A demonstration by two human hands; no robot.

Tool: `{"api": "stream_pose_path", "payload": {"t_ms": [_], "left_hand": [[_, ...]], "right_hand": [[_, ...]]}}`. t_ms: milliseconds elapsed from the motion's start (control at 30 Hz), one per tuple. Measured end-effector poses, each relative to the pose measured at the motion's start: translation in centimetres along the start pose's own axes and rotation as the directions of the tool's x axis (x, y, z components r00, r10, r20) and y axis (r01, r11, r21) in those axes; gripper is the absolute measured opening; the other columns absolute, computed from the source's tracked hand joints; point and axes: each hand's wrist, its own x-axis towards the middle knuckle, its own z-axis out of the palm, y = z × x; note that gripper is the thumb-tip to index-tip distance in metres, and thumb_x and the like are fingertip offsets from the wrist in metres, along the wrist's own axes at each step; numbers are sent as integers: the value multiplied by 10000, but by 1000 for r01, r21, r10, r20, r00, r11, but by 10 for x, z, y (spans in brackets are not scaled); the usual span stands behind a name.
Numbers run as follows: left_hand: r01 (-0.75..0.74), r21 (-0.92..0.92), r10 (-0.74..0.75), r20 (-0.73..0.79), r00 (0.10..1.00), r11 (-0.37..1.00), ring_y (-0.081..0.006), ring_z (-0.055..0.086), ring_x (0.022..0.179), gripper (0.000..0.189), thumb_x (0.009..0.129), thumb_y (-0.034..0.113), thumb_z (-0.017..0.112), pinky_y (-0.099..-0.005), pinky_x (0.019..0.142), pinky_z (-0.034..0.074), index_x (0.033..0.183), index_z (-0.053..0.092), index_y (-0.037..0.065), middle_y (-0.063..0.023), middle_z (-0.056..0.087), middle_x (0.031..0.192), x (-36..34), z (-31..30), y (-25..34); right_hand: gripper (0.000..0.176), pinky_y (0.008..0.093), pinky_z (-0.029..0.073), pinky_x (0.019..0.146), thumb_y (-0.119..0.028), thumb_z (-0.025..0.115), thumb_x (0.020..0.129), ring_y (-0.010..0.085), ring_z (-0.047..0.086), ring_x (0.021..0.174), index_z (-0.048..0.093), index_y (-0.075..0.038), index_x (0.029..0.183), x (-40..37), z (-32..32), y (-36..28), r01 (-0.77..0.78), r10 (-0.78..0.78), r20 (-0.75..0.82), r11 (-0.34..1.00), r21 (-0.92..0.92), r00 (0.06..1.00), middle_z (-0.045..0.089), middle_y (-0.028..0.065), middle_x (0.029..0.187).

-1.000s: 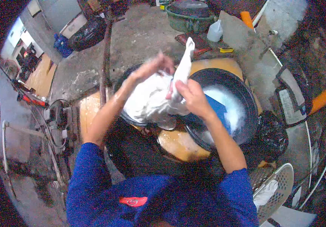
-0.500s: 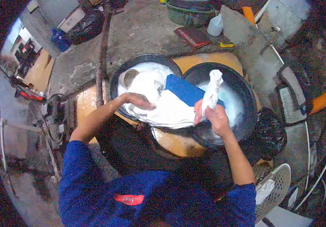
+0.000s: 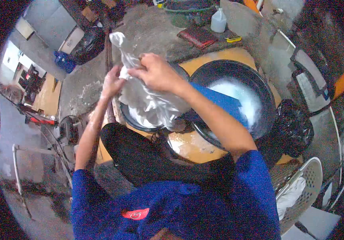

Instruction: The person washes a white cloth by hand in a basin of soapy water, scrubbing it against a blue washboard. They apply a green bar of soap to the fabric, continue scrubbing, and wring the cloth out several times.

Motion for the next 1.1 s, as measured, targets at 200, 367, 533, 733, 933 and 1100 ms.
{"api": "stream_pose_path", "payload": {"t_ms": [200,367,533,733,933,1100], "left_hand": [[552,-566,-495,270,826,613,-142,571,705,314,732,179,552,-241,606,432,976,542,-17,-100,609,861,-11,15,-76],[315,-904,-269,240,933,289,-180,584,804,289,838,194,432,-294,680,468,1001,536,-20,-107,589,937,-14,38,-17],[432,-881,80,424,902,-194,-227,521,984,399,867,267,359,-357,883,390,1091,482,-39,-134,560,1036,4,43,-38],[164,-364,-208,-85,974,917,-233,537,910,559,784,395,495,-348,763,417,1136,452,-37,-150,557,1025,-10,75,-61],[264,-732,-315,71,946,628,-134,514,613,113,590,103,520,-265,590,406,659,570,29,-23,556,664,24,-27,0],[146,-560,-88,129,988,816,-75,439,578,80,634,148,504,-216,530,337,610,507,71,20,469,597,74,-99,35]], "right_hand": [[193,240,413,664,-192,571,826,66,510,739,563,-7,883,2,-14,-16,-146,31,229,851,504,973,585,10,802],[212,240,408,618,-194,620,787,59,475,687,546,-8,856,6,3,0,-78,4,253,957,280,967,563,14,735],[311,302,402,528,-308,665,703,145,513,578,584,-11,749,39,24,15,-33,33,14,999,-34,999,555,103,619],[323,408,452,653,-348,653,660,340,588,715,630,-34,732,75,52,11,33,-33,-10,999,-16,999,594,186,721],[644,326,374,885,-401,644,718,223,482,1015,434,1,1175,58,49,78,-99,88,51,954,282,995,517,136,1098],[664,310,327,936,-385,623,745,188,443,1077,371,-19,1239,69,72,67,-133,-42,365,888,440,930,484,117,1172]]}}
